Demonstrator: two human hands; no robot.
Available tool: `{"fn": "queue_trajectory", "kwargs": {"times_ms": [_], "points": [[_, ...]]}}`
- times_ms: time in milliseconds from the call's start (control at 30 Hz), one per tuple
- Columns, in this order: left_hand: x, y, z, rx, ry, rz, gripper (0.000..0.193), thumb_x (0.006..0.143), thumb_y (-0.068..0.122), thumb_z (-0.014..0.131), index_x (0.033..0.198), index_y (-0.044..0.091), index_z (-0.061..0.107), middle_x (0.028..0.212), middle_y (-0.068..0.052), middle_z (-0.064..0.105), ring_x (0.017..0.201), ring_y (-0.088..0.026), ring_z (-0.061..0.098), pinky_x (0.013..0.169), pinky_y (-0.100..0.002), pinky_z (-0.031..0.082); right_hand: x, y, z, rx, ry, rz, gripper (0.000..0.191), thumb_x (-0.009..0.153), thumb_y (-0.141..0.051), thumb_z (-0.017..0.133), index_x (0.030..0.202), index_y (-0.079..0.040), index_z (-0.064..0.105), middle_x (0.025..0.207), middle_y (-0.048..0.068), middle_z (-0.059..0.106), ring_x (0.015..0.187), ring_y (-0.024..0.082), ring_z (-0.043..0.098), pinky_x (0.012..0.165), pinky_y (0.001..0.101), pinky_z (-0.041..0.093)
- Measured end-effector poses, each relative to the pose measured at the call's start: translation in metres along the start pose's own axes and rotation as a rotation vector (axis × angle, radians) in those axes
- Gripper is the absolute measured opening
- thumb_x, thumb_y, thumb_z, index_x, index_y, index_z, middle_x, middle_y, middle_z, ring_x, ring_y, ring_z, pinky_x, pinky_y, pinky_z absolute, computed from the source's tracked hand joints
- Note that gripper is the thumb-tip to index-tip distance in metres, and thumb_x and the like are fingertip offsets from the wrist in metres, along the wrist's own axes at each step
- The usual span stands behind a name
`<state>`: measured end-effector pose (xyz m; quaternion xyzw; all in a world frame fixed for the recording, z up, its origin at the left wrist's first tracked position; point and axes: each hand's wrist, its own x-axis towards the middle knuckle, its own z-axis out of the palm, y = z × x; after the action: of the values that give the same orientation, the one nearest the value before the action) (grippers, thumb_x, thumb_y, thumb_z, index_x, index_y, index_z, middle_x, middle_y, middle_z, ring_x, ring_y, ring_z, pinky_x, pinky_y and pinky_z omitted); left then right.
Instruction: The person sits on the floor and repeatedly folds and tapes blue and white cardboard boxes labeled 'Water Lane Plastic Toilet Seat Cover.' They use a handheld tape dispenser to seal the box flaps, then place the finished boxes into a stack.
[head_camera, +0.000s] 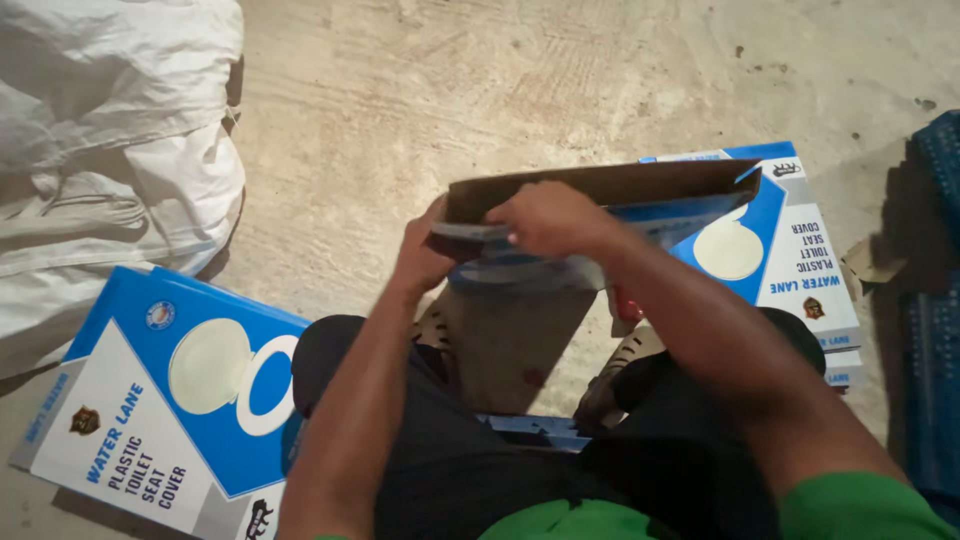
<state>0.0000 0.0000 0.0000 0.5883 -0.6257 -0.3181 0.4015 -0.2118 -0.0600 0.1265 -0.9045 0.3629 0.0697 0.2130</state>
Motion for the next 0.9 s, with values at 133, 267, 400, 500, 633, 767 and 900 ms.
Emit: {"fn": "queue_trajectory", "kwargs": {"times_ms": [133, 267, 400, 500, 633, 767, 900], "points": [[0.005, -0.007, -0.005, -0.171, 0.075, -0.008, 0.055, 0.077, 0.020, 0.086, 0.128, 0.011, 0.067, 0.109, -0.010, 0.079, 0.099, -0.018, 0.073, 0.087, -0.032, 0.057, 0.007, -0.020, 0.005, 0.038, 0.051, 0.113, 0.037, 0.091, -0.023, 0.069, 0.128, -0.020, 0.066, 0.101, 0.018, 0.073, 0.101, 0.039, 0.067, 0.086, 0.0520, 0.051], [0.010, -0.012, -0.003, -0.097, 0.110, 0.009, 0.049, 0.077, 0.020, 0.089, 0.120, 0.008, 0.071, 0.105, -0.009, 0.078, 0.094, -0.016, 0.073, 0.084, -0.031, 0.056, -0.007, 0.005, 0.025, 0.168, 0.544, -0.235, 0.043, 0.086, -0.018, 0.077, 0.127, -0.014, 0.065, 0.127, 0.014, 0.069, 0.119, 0.036, 0.064, 0.097, 0.0475, 0.051], [0.016, -0.019, -0.004, -0.243, 0.083, -0.016, 0.047, 0.077, 0.020, 0.090, 0.119, 0.009, 0.072, 0.103, -0.008, 0.078, 0.093, -0.016, 0.070, 0.083, -0.032, 0.058, -0.105, 0.106, 0.045, -0.072, 1.143, -0.090, 0.079, 0.089, -0.008, 0.084, 0.153, -0.007, 0.039, 0.152, 0.022, 0.047, 0.145, 0.039, 0.041, 0.118, 0.0572, 0.035], [0.020, -0.023, -0.003, -0.093, 0.054, -0.024, 0.045, 0.075, 0.016, 0.090, 0.116, 0.009, 0.073, 0.103, -0.007, 0.079, 0.092, -0.016, 0.072, 0.084, -0.032, 0.058, -0.157, 0.186, 0.067, 0.633, 0.966, 0.044, 0.098, 0.083, 0.011, 0.071, 0.164, -0.012, 0.021, 0.162, 0.018, 0.033, 0.153, 0.032, 0.035, 0.121, 0.0486, 0.038], [0.019, -0.008, -0.005, -0.035, 0.020, 0.084, 0.048, 0.079, 0.011, 0.089, 0.124, 0.007, 0.071, 0.107, -0.006, 0.077, 0.097, -0.013, 0.072, 0.086, -0.032, 0.056, -0.158, 0.241, 0.111, 1.128, 0.647, 0.143, 0.100, 0.079, 0.011, 0.071, 0.163, -0.014, 0.023, 0.155, 0.007, 0.046, 0.143, 0.024, 0.045, 0.113, 0.0414, 0.046], [0.014, -0.015, 0.007, -0.286, 0.030, -0.104, 0.047, 0.077, 0.003, 0.084, 0.121, 0.006, 0.068, 0.106, -0.002, 0.075, 0.097, -0.012, 0.069, 0.085, -0.031, 0.057, -0.160, 0.276, 0.127, 1.164, 0.470, 0.305, 0.069, 0.083, 0.011, 0.071, 0.147, -0.003, 0.053, 0.136, 0.010, 0.066, 0.125, 0.024, 0.064, 0.105, 0.0409, 0.056], [0.017, -0.032, 0.013, -0.300, 0.077, -0.171, 0.034, 0.083, -0.004, 0.079, 0.116, 0.001, 0.071, 0.104, -0.005, 0.074, 0.095, -0.015, 0.066, 0.085, -0.032, 0.055, -0.159, 0.286, 0.125, 1.267, 0.476, 0.230, 0.070, 0.075, 0.013, 0.073, 0.140, -0.006, 0.057, 0.123, 0.007, 0.067, 0.109, 0.019, 0.065, 0.088, 0.0368, 0.056]]}}
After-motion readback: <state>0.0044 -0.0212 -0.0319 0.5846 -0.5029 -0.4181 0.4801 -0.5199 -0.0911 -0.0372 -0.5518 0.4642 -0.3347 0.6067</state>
